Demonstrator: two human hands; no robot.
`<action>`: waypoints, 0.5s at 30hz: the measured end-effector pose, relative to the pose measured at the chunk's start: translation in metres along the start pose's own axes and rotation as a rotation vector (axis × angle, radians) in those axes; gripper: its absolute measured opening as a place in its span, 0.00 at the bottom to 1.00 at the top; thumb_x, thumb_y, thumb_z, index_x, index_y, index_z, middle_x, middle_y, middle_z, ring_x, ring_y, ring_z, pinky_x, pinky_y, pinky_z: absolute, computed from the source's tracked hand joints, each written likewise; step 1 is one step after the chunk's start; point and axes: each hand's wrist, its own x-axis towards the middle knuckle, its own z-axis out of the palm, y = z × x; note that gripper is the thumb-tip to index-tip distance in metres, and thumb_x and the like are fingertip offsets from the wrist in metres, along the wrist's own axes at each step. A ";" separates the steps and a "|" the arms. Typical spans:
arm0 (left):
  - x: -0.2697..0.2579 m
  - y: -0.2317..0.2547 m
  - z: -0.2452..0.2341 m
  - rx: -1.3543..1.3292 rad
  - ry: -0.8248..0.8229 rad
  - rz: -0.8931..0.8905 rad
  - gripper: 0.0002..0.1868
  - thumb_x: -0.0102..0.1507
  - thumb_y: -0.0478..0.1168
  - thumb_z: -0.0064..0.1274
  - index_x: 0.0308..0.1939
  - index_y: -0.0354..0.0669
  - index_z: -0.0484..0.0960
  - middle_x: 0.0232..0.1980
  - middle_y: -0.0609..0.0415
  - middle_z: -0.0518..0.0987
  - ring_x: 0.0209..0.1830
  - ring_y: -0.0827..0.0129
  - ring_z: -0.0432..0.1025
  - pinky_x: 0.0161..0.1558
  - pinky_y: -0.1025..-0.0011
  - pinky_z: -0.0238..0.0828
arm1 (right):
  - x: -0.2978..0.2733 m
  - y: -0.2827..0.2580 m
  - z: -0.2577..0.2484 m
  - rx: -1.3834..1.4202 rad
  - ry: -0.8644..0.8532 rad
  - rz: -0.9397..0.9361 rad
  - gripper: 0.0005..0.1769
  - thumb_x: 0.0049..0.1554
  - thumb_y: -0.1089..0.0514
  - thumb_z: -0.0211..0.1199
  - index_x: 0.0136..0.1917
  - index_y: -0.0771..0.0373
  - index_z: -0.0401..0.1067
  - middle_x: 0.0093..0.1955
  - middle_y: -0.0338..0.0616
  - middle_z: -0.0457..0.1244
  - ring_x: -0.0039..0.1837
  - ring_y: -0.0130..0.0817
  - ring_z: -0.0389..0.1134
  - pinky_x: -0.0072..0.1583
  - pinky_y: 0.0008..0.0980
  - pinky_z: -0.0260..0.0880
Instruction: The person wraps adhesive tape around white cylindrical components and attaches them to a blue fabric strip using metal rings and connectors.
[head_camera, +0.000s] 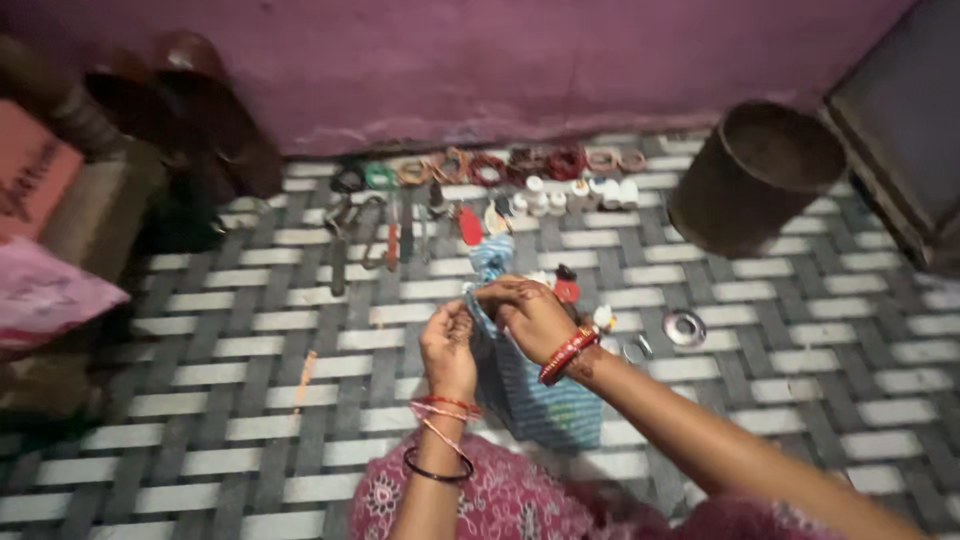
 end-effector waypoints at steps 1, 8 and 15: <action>-0.001 -0.016 -0.003 -0.069 -0.007 -0.055 0.14 0.68 0.35 0.50 0.56 0.31 0.80 0.47 0.54 0.81 0.46 0.73 0.74 0.50 0.75 0.71 | -0.005 -0.001 0.001 -0.096 -0.015 -0.109 0.24 0.49 0.69 0.54 0.58 0.66 0.77 0.52 0.50 0.68 0.55 0.44 0.69 0.58 0.38 0.69; -0.018 -0.064 -0.009 -0.169 -0.132 -0.089 0.15 0.69 0.31 0.50 0.58 0.26 0.78 0.52 0.53 0.81 0.52 0.72 0.74 0.55 0.75 0.70 | -0.011 -0.021 0.004 -0.372 -0.104 0.068 0.15 0.54 0.60 0.65 0.55 0.57 0.80 0.54 0.52 0.65 0.57 0.49 0.68 0.58 0.42 0.69; -0.018 -0.068 -0.039 -0.310 -0.023 -0.361 0.17 0.70 0.31 0.51 0.63 0.28 0.78 0.52 0.52 0.79 0.42 0.75 0.67 0.40 0.78 0.61 | -0.002 -0.005 0.024 -0.348 -0.041 -0.023 0.22 0.59 0.52 0.64 0.65 0.59 0.71 0.62 0.53 0.64 0.64 0.54 0.66 0.64 0.47 0.66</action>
